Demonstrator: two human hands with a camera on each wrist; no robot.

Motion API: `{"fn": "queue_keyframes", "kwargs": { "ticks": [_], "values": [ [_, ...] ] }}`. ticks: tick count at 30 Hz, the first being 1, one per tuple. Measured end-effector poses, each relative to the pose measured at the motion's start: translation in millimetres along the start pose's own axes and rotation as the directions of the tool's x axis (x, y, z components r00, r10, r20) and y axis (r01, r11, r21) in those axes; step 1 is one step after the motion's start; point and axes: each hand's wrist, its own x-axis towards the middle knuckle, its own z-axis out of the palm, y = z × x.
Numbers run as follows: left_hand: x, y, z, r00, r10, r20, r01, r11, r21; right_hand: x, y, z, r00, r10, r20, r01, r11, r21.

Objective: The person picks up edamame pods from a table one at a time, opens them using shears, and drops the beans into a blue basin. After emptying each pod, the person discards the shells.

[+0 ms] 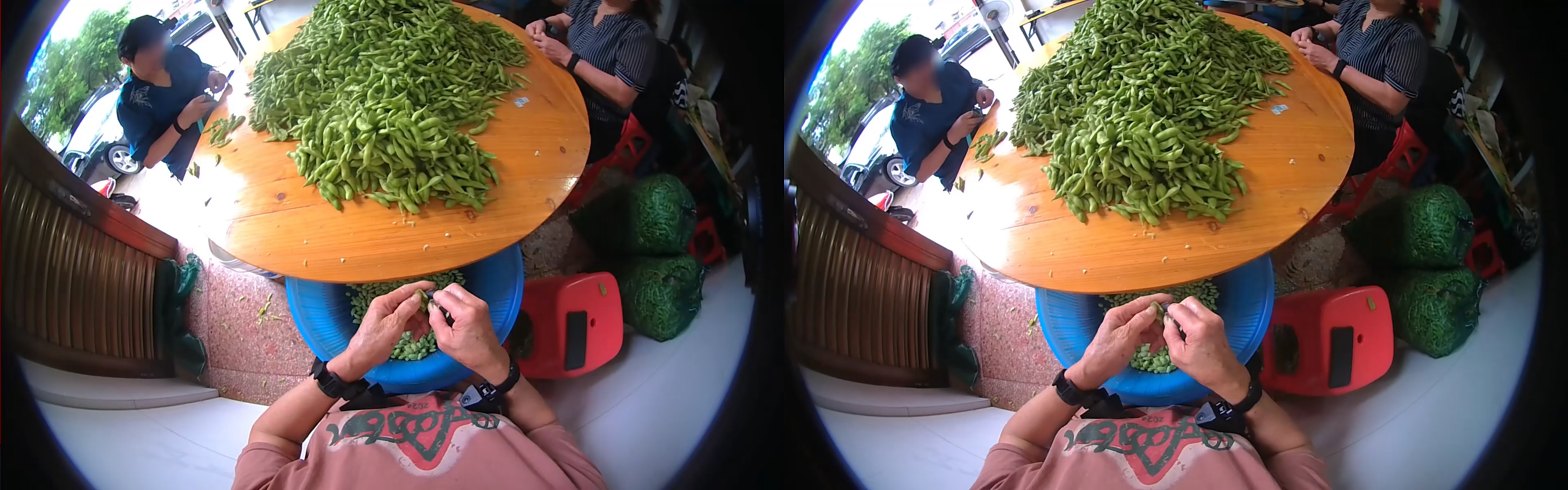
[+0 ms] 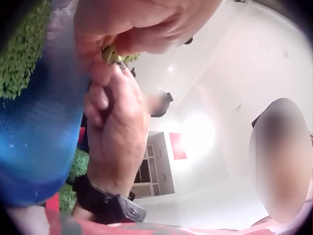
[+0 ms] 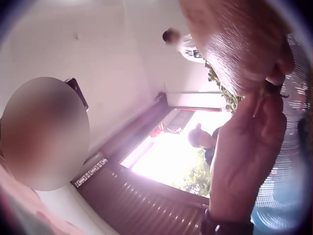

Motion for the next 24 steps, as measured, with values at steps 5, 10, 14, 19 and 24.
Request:
{"fn": "queue_keyframes", "kwargs": {
  "ticks": [5,10,14,19,24],
  "values": [
    [1.8,-8.2,17.1,0.99,0.019,-0.143,-0.041,0.988,-0.147,-2.6,-5.4,11.9,0.997,-0.067,-0.041,0.058,0.98,-0.189],
    [13.7,-31.9,27.4,0.943,0.098,-0.317,-0.171,0.962,-0.212,-6.0,-3.4,16.5,0.997,-0.082,0.005,0.081,0.971,-0.226],
    [11.8,-25.1,31.1,0.937,0.074,-0.342,-0.124,0.984,-0.125,-11.8,-1.5,21.1,0.996,-0.072,0.058,0.087,0.94,-0.33],
    [9.8,-29.5,29.1,0.916,0.263,-0.301,-0.231,0.963,0.14,-12.5,-0.9,22.6,0.994,-0.098,0.051,0.109,0.934,-0.341],
    [12.1,-20.3,34.7,0.928,0.101,-0.36,-0.135,0.988,-0.07,-9.8,1.7,22.1,0.992,-0.129,-0.004,0.121,0.939,-0.321]
  ]
}}
